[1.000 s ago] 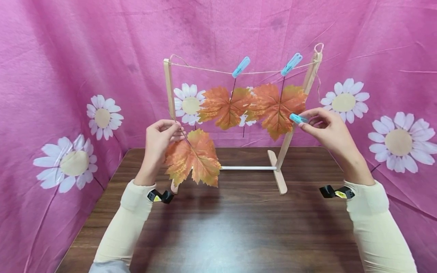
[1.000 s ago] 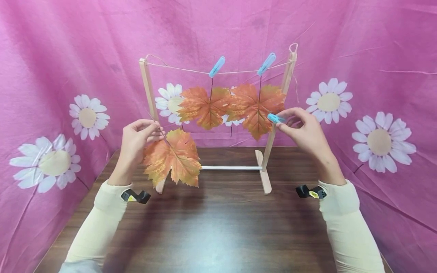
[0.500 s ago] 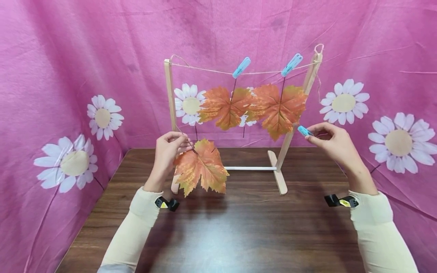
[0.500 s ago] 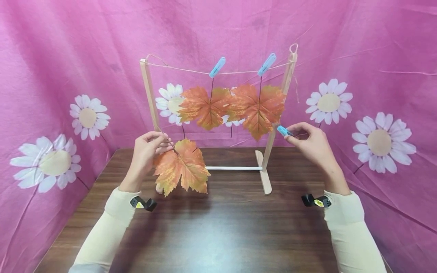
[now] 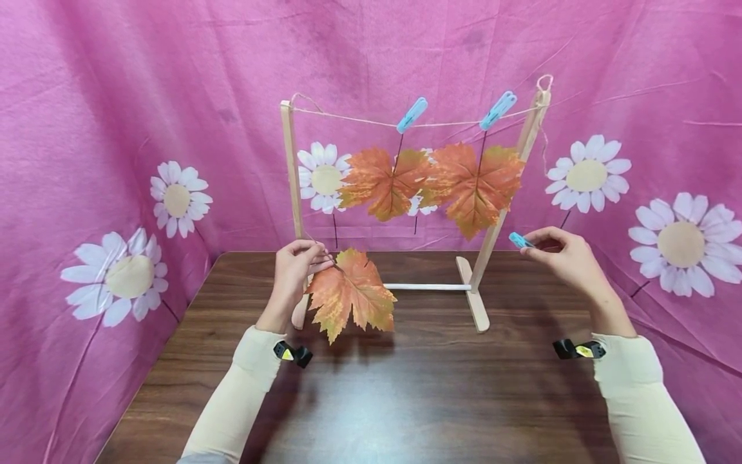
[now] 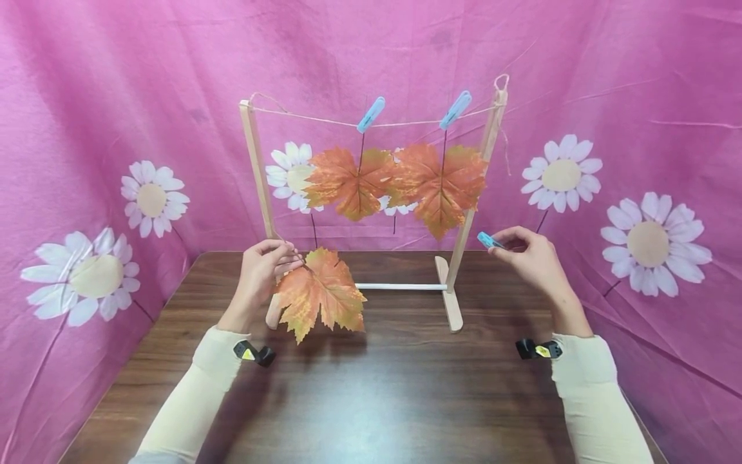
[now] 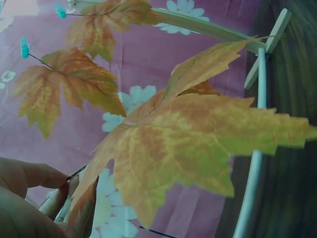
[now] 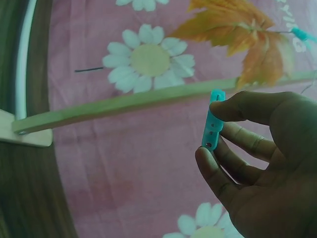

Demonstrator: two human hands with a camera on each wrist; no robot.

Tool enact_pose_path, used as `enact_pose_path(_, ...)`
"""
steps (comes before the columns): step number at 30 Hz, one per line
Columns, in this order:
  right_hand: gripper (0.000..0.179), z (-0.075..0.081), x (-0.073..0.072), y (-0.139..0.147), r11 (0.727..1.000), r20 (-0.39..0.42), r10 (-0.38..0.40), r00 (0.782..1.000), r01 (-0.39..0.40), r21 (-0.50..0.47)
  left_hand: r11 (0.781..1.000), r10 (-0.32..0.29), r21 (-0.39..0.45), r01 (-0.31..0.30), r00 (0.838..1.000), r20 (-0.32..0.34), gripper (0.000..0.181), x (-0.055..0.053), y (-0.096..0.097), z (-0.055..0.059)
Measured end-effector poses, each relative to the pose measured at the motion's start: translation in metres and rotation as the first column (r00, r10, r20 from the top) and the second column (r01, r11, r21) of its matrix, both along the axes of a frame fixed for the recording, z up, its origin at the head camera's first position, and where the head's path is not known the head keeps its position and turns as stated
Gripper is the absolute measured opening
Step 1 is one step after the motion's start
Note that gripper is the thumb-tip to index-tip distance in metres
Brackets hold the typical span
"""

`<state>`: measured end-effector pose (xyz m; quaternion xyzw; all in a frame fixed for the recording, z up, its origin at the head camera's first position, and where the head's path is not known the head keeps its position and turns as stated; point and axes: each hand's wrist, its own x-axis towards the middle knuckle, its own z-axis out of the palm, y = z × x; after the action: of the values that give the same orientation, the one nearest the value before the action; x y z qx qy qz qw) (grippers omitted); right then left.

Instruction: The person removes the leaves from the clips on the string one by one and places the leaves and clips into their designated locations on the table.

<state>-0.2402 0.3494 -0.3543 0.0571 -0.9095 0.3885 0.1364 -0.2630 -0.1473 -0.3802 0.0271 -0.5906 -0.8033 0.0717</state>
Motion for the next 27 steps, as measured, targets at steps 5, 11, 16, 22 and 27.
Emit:
enact_pose_path(5,0.031,-0.015,-0.006,0.005,1.000,0.027,-0.004,1.000,0.004,0.018,1.000,-0.006,0.021,0.005,1.000,0.029,0.009,0.000,0.001,-0.014)
enact_pose_path(11,0.030,-0.030,-0.012,0.011,1.000,0.033,-0.008,0.999,0.007,0.018,0.998,-0.004,0.064,0.001,0.999,0.037,0.008,0.000,0.006,-0.031)
enact_pose_path(16,0.031,-0.043,-0.017,0.015,0.999,0.056,-0.019,0.998,0.017,0.035,0.998,-0.002,0.061,-0.003,0.997,0.083,0.007,0.002,0.010,-0.045)
enact_pose_path(22,0.030,-0.055,-0.021,0.019,0.998,0.068,-0.031,0.997,0.027,0.053,0.998,-0.007,0.059,-0.001,0.991,0.131,0.013,0.003,0.013,-0.063)
enact_pose_path(27,0.028,-0.065,-0.025,0.018,0.997,0.074,-0.042,0.996,0.037,0.069,0.997,0.003,0.071,-0.014,0.988,0.157,0.009,0.005,0.016,-0.075)
